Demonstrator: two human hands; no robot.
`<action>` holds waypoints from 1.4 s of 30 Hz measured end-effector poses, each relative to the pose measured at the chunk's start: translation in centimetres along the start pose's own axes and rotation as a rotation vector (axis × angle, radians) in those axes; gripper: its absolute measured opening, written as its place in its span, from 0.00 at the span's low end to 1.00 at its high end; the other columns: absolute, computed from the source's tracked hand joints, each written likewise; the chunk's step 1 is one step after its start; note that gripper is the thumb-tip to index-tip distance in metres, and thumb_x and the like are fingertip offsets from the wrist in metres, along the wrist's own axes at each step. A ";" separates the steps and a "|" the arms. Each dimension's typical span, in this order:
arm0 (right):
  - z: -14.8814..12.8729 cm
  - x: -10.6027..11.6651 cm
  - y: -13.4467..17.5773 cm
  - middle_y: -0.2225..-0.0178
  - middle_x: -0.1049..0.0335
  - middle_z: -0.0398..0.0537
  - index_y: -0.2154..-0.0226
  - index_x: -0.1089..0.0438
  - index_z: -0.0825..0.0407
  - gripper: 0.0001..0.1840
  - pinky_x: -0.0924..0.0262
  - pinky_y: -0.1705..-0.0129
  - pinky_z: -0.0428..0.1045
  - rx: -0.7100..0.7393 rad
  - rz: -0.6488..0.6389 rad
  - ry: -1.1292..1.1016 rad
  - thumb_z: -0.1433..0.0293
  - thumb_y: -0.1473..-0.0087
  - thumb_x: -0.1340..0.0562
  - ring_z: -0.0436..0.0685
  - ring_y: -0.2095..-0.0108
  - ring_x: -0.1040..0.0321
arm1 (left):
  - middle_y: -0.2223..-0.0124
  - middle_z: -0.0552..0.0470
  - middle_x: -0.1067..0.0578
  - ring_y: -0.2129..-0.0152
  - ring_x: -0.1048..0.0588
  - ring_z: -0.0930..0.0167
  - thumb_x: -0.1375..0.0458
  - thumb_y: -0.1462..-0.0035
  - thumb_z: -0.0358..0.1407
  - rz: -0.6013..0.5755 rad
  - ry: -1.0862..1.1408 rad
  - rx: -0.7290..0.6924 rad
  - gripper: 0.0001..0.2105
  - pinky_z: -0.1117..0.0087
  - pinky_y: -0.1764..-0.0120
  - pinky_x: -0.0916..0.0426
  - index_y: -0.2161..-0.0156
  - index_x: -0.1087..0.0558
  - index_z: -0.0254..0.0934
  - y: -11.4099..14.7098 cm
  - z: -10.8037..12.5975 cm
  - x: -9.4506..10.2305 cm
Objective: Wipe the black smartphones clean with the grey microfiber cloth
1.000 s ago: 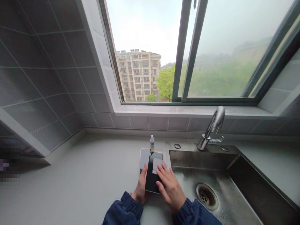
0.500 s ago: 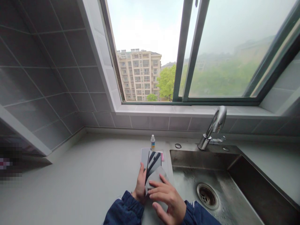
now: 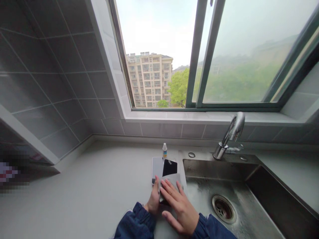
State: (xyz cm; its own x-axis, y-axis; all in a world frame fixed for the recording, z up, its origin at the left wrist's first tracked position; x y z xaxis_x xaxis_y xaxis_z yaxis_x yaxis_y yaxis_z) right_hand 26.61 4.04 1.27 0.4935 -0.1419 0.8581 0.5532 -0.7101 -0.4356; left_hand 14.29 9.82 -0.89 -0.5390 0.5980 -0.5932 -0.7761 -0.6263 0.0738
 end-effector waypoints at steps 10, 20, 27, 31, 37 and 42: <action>2.8 1.4 0.7 0.30 0.66 0.58 0.31 0.60 0.57 0.33 0.67 0.33 0.67 -0.227 0.305 0.173 0.62 0.34 0.54 0.70 0.31 0.66 | 0.31 0.46 0.46 0.35 0.47 0.57 0.46 0.40 0.51 -0.102 -0.410 -0.194 0.34 0.56 0.35 0.54 0.33 0.46 0.42 0.9 1.5 -2.1; 0.4 0.1 0.2 0.33 0.52 0.49 0.35 0.49 0.52 0.32 0.70 0.31 0.65 -0.048 0.039 0.109 0.65 0.39 0.44 0.64 0.31 0.61 | 0.46 0.36 0.25 0.43 0.32 0.58 0.58 0.39 0.59 0.096 0.329 -0.084 0.37 0.58 0.37 0.49 0.44 0.29 0.27 0.2 0.4 -0.4; -1.3 0.5 0.0 0.39 0.37 0.41 0.43 0.37 0.47 0.27 0.83 0.30 0.62 0.028 0.062 -0.012 0.69 0.46 0.41 0.58 0.34 0.51 | 0.54 0.32 0.22 0.57 0.22 0.56 0.52 0.43 0.61 0.170 0.576 -0.027 0.39 0.57 0.46 0.36 0.46 0.29 0.22 0.2 1.3 -0.6; -0.4 0.5 0.1 0.36 0.42 0.44 0.39 0.41 0.49 0.27 0.82 0.30 0.62 0.008 0.048 0.058 0.67 0.41 0.42 0.58 0.33 0.53 | 0.51 0.30 0.24 0.50 0.26 0.56 0.53 0.40 0.58 0.129 0.563 -0.073 0.38 0.58 0.41 0.42 0.45 0.30 0.19 -0.1 1.0 -0.7; 2.1 0.4 0.6 0.34 0.48 0.50 0.36 0.45 0.50 0.27 0.68 0.32 0.67 -0.146 0.172 0.186 0.68 0.36 0.46 0.62 0.32 0.55 | 0.44 0.39 0.26 0.40 0.36 0.61 0.49 0.36 0.45 0.167 0.370 -0.138 0.25 0.62 0.36 0.51 0.43 0.30 0.28 0.0 0.0 -0.4; 3.3 -0.1 1.0 0.34 0.51 0.54 0.33 0.52 0.50 0.30 0.56 0.36 0.71 -0.284 0.278 0.192 0.67 0.35 0.49 0.66 0.33 0.56 | 0.44 0.43 0.27 0.41 0.34 0.58 0.48 0.36 0.44 0.159 0.311 0.002 0.24 0.54 0.37 0.48 0.38 0.34 0.36 0.4 -0.2 -0.8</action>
State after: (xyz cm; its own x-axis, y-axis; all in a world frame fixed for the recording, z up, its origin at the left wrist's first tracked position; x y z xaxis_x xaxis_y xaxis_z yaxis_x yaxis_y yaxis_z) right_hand 29.33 5.66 -0.16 0.4492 -0.4609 0.7654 0.1976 -0.7842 -0.5882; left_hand 14.48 9.02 -0.56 -0.5277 0.3116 -0.7903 -0.6912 -0.6983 0.1862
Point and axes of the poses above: each hand's wrist, its own y-axis away from the middle knuckle, its own x-axis out of the back of the hand, z = x × y, the point moved 2 cm from there along -y, towards the middle knuckle
